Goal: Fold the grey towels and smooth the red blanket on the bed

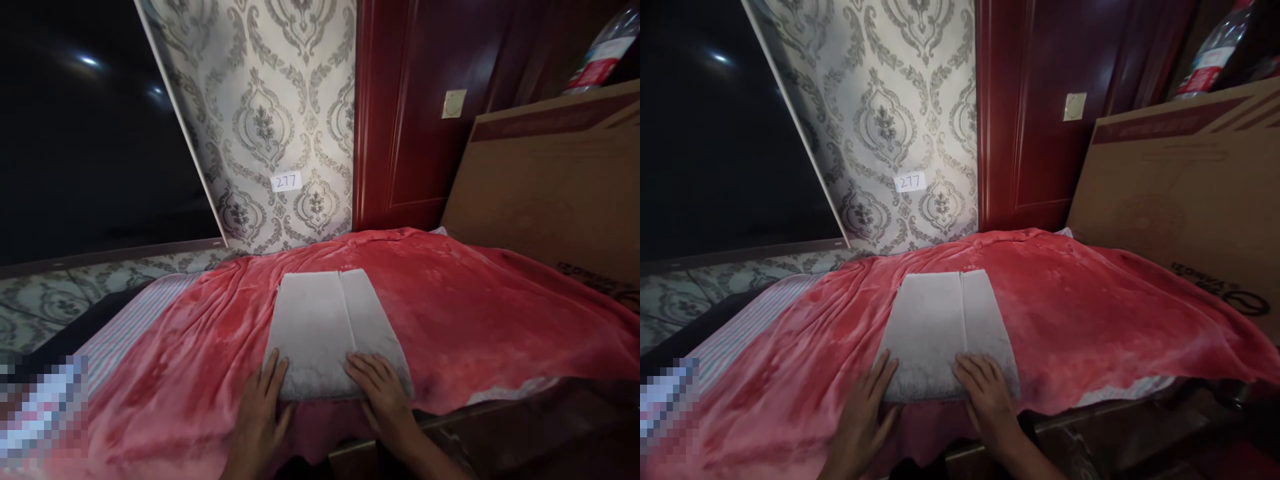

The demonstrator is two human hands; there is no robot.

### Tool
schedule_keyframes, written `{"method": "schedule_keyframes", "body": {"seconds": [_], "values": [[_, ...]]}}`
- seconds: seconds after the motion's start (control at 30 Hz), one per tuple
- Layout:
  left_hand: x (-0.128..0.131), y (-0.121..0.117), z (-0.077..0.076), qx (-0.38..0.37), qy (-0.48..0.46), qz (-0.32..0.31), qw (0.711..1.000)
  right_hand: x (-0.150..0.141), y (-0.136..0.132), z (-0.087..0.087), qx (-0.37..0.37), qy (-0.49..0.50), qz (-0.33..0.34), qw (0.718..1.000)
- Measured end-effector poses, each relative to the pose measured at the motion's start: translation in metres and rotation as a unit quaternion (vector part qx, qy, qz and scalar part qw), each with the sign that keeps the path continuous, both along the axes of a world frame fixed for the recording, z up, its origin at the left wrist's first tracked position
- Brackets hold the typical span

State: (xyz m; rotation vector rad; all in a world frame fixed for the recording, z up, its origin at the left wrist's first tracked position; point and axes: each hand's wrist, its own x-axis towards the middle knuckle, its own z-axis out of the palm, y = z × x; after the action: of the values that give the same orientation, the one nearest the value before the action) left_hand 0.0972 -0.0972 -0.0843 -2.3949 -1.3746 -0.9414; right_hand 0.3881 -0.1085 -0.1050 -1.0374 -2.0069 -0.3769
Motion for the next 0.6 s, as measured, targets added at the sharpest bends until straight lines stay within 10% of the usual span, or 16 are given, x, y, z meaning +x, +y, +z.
{"method": "schedule_keyframes", "body": {"seconds": [0.27, 0.6], "values": [[-0.004, 0.000, 0.003, -0.109, -0.195, -0.013, 0.975, -0.008, -0.010, 0.014, -0.066, -0.023, -0.008, 0.998], [0.011, 0.014, 0.052, -0.292, -0.615, 0.056, 0.730, -0.087, 0.007, 0.044, -0.180, -0.082, 0.071, 0.978]]}}
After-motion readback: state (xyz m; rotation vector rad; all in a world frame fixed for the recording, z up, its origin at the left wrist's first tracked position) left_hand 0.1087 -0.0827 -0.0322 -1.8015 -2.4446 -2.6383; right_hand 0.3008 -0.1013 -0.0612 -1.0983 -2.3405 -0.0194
